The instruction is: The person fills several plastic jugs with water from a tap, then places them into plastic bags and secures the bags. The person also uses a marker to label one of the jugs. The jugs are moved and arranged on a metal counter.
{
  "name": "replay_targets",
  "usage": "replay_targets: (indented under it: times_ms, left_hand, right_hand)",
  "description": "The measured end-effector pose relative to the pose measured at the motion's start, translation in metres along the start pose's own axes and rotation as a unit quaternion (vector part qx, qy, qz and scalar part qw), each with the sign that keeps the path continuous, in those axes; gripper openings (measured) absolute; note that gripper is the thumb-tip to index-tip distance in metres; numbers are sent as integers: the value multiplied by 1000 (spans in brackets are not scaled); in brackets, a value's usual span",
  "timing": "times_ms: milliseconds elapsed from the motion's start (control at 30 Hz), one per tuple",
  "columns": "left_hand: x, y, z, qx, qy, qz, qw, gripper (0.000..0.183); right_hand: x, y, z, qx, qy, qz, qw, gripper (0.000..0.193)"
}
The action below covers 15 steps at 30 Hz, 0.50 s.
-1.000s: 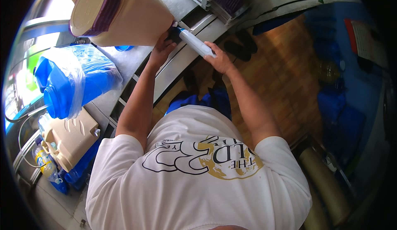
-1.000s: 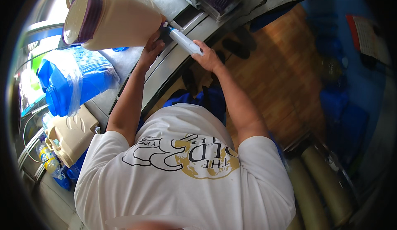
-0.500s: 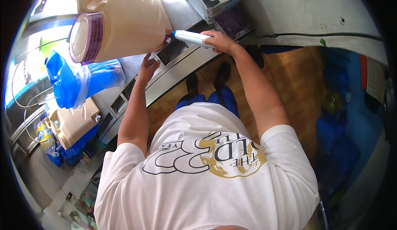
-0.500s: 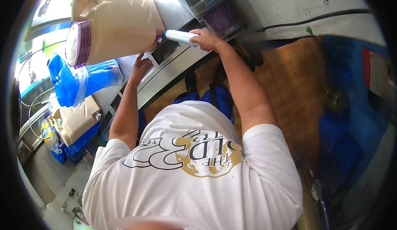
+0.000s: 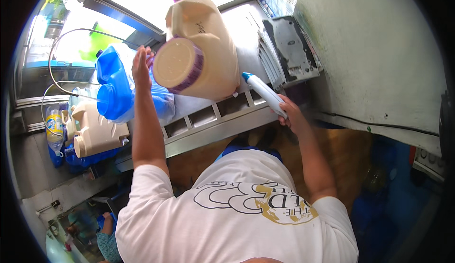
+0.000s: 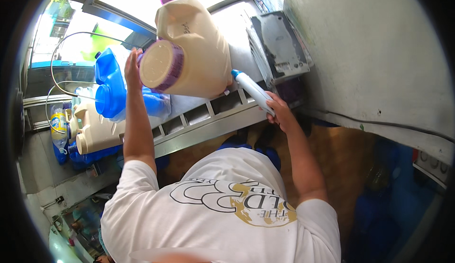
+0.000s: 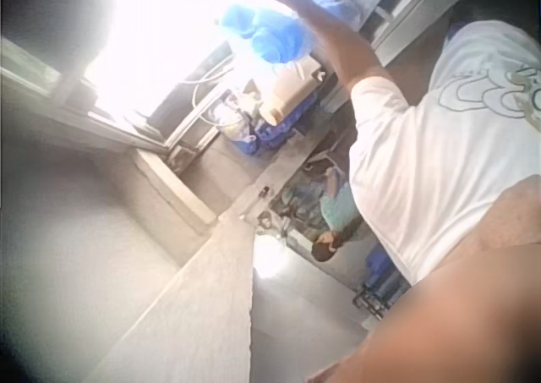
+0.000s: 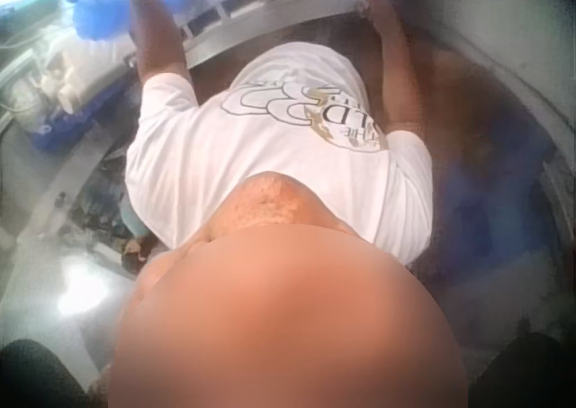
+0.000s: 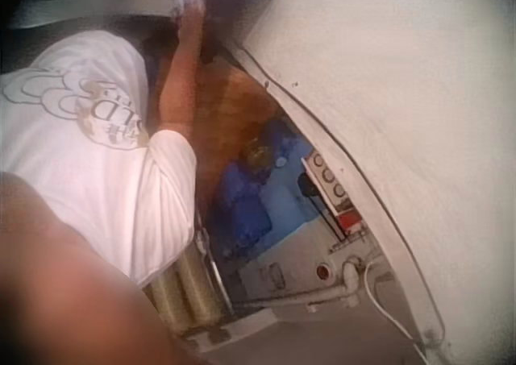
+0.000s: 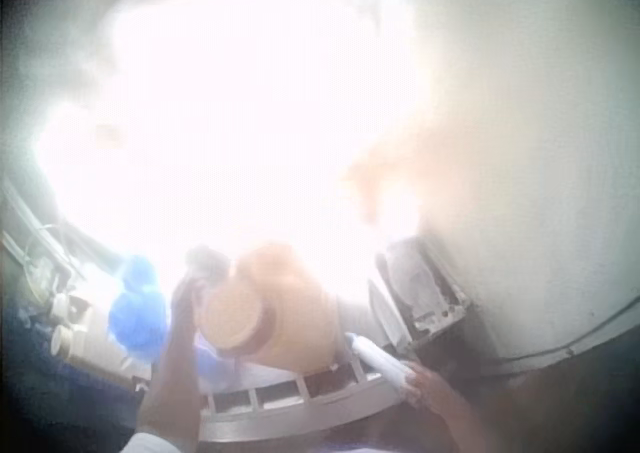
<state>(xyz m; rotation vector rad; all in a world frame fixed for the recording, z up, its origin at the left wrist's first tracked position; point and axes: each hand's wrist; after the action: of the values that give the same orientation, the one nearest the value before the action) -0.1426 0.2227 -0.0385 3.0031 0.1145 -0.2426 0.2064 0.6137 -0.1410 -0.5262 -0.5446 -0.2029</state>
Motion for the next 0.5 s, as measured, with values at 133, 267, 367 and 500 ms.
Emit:
replay_targets:
  times_ms: [133,267,367,500]
  left_hand:
    - [-90,-54,-67,-78,-37,98,991,72]
    - [-131,-114,-88,-212,-47,182,959,84]
    - [-138,-138,-88,-230,-22,220,948,83]
    - [-138,-145,-82,-136,13,257,957,76]
  right_hand:
    - [23,-33,51,-104,71,-39,991,60]
    - [18,-74,121,-44,149,-83,984,61]
    - [8,-99,176,30,173,-108,979,62]
    - [-4,-126,239,143,170,-74,972,67]
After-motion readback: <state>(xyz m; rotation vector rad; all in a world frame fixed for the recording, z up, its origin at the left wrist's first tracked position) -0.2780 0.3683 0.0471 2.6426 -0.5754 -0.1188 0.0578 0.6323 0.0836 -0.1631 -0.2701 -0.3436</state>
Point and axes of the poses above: each hand's wrist, its own x-axis away from the middle knuckle, its own y-axis out of the back of the hand, z = x × y, and after that the axes turned 4 degrees about -z, right-handed
